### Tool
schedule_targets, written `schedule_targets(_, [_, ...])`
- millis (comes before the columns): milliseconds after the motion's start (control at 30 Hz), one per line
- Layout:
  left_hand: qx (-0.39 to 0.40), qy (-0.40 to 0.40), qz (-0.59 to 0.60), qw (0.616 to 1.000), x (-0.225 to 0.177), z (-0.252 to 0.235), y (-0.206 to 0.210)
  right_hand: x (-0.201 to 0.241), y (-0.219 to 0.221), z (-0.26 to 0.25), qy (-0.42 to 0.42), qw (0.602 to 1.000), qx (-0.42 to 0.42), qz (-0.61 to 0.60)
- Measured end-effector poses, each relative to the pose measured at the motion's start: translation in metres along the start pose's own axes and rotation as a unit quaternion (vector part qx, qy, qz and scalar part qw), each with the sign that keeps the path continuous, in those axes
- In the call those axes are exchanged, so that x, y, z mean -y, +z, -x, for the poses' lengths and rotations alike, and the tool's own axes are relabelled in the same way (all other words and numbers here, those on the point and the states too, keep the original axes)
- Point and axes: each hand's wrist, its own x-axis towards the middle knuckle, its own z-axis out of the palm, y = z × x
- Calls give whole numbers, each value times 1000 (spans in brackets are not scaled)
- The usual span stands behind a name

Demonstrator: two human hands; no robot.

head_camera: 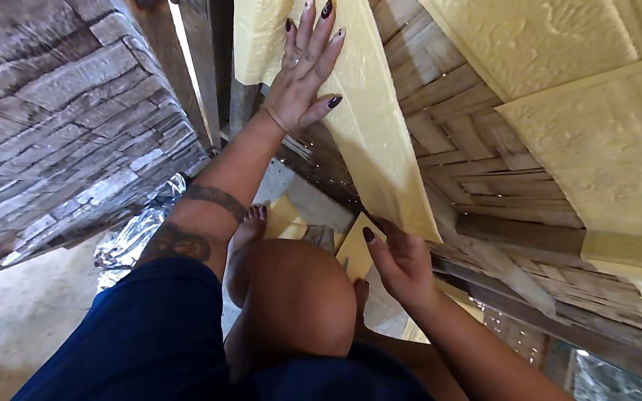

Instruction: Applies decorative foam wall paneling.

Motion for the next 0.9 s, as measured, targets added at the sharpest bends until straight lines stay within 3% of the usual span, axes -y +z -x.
schedule_targets(533, [-2, -30, 51, 998, 7, -3, -5, 0, 4, -10, -11, 1000, 15, -6])
schedule_targets(900, [63, -35, -42, 997, 2, -11, -3, -4, -2, -20, 9, 1000, 0, 17])
